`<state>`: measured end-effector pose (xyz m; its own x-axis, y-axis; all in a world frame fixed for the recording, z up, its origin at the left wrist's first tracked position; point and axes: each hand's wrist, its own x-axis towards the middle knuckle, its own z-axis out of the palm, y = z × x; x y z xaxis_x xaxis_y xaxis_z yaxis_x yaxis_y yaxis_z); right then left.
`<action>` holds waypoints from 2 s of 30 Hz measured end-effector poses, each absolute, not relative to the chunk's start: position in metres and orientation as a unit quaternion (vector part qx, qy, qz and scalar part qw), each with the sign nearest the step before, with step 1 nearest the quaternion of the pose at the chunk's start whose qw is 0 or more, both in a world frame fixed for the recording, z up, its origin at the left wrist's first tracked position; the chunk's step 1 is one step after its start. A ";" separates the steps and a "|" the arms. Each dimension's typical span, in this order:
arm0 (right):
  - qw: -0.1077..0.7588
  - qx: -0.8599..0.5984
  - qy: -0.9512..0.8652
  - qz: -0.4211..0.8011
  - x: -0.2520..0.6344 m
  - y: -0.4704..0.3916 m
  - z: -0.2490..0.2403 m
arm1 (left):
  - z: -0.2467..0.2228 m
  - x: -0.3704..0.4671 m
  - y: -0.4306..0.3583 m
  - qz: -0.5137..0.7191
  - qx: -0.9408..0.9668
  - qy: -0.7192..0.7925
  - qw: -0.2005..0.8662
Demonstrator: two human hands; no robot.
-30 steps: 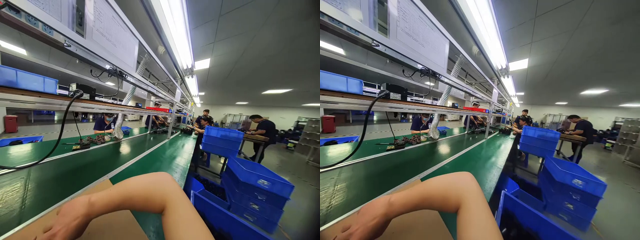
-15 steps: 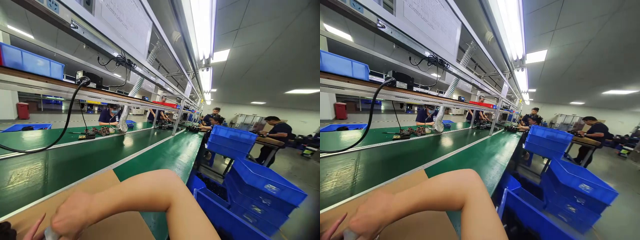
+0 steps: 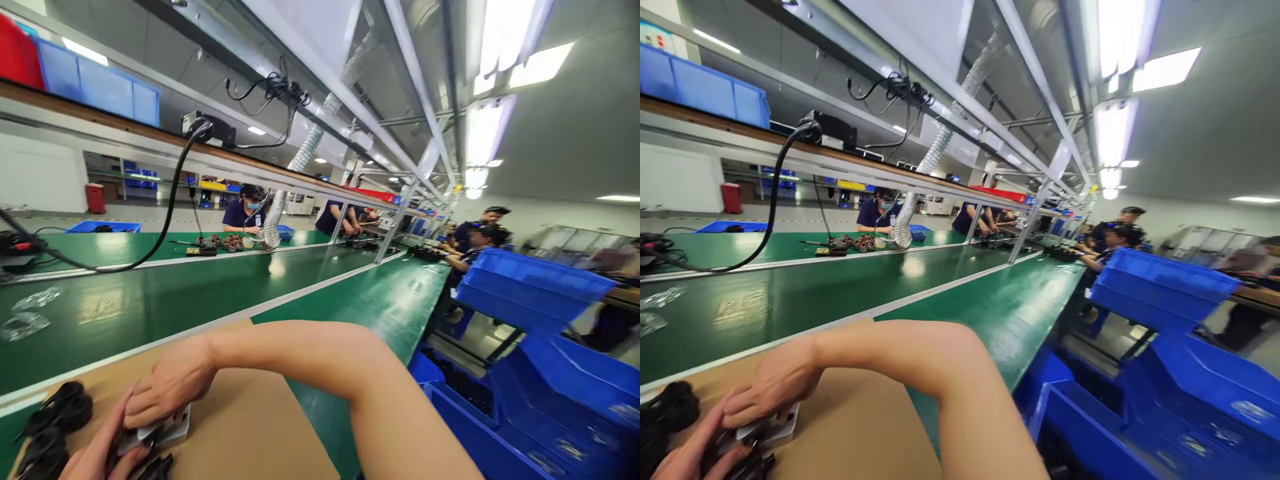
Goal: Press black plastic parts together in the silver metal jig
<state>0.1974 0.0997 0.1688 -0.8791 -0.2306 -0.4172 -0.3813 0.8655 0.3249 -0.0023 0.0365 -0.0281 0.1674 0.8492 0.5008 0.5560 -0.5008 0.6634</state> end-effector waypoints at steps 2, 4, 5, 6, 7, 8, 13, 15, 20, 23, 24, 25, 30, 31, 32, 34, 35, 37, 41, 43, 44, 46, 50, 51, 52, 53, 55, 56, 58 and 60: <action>0.176 -0.160 0.955 0.176 0.197 0.098 0.170 | -0.017 0.001 0.027 0.427 0.752 0.471 0.174; 0.167 -0.146 0.964 0.146 0.198 0.098 0.170 | -0.005 0.005 0.019 0.386 0.762 0.477 0.208; 0.167 -0.128 0.969 0.132 0.199 0.097 0.168 | 0.000 0.007 0.016 0.367 0.760 0.489 0.221; 0.166 -0.099 0.974 0.118 0.200 0.095 0.165 | 0.005 0.009 0.013 0.357 0.757 0.499 0.224; 0.159 -0.061 0.980 0.103 0.201 0.093 0.162 | 0.008 0.010 0.012 0.352 0.756 0.503 0.226; 0.150 -0.019 0.984 0.091 0.202 0.090 0.158 | 0.010 0.010 0.011 0.348 0.755 0.506 0.230; 0.104 0.154 0.982 0.034 0.202 0.068 0.146 | 0.014 0.010 0.007 0.344 0.748 0.508 0.252; 0.092 0.217 0.972 -0.009 0.202 0.060 0.147 | 0.015 0.010 0.005 0.352 0.747 0.500 0.260; 0.000 0.305 0.950 -0.066 0.219 0.043 0.151 | 0.010 0.009 0.005 0.389 0.745 0.471 0.270; -0.118 0.395 0.907 -0.089 0.245 0.037 0.135 | 0.005 0.007 0.008 0.413 0.742 0.457 0.266; -0.141 0.426 0.890 -0.084 0.255 0.037 0.126 | 0.005 0.007 0.009 0.418 0.744 0.451 0.262; -0.153 0.453 0.875 -0.079 0.265 0.037 0.116 | 0.005 0.007 0.009 0.421 0.748 0.444 0.259; -0.191 0.491 0.846 -0.080 0.287 0.038 0.075 | 0.015 0.014 0.011 0.404 0.761 0.431 0.268; -0.204 0.474 0.853 -0.081 0.285 0.036 0.071 | 0.016 0.016 0.011 0.406 0.756 0.433 0.276; -0.216 0.449 0.863 -0.085 0.281 0.034 0.069 | 0.017 0.017 0.010 0.412 0.750 0.435 0.282; -0.234 0.392 0.885 -0.094 0.271 0.028 0.066 | 0.019 0.017 0.008 0.443 0.735 0.438 0.269; -0.239 0.369 0.893 -0.098 0.265 0.026 0.063 | 0.019 0.016 0.007 0.469 0.730 0.433 0.245; -0.240 0.349 0.901 -0.097 0.255 0.023 0.058 | 0.021 0.012 0.005 0.518 0.744 0.390 0.159; -0.252 0.342 0.903 -0.067 0.250 0.020 0.062 | 0.026 0.001 0.004 0.510 0.810 0.289 0.007; -0.253 0.344 0.902 -0.066 0.253 0.010 0.076 | 0.028 0.000 0.003 0.503 0.813 0.292 -0.005; -0.243 0.341 0.904 -0.080 0.255 0.003 0.086 | 0.028 0.000 0.001 0.502 0.811 0.300 0.006; -0.213 0.322 0.914 -0.126 0.254 -0.019 0.101 | 0.029 0.001 -0.003 0.480 0.817 0.315 0.042; -0.176 0.258 0.946 -0.090 0.237 -0.063 0.083 | 0.035 0.002 -0.018 0.388 0.858 0.316 0.113; -0.174 0.270 0.946 -0.034 0.231 -0.071 0.068 | 0.037 0.002 -0.021 0.369 0.867 0.314 0.118; -0.177 0.287 0.942 0.006 0.226 -0.077 0.051 | 0.040 0.002 -0.023 0.354 0.873 0.313 0.120; -0.176 0.313 0.933 0.019 0.223 -0.082 0.034 | 0.043 0.002 -0.026 0.341 0.879 0.311 0.119; -0.158 0.404 0.901 0.003 0.221 -0.091 0.007 | 0.046 0.003 -0.030 0.318 0.890 0.310 0.103; -0.147 0.446 0.883 -0.011 0.224 -0.096 0.000 | 0.045 0.003 -0.031 0.307 0.897 0.306 0.090; -0.131 0.499 0.856 -0.037 0.232 -0.108 -0.001 | 0.038 0.002 -0.034 0.290 0.910 0.293 0.056; -0.132 0.523 0.839 -0.070 0.240 -0.122 0.015 | 0.023 -0.002 -0.032 0.289 0.917 0.275 0.025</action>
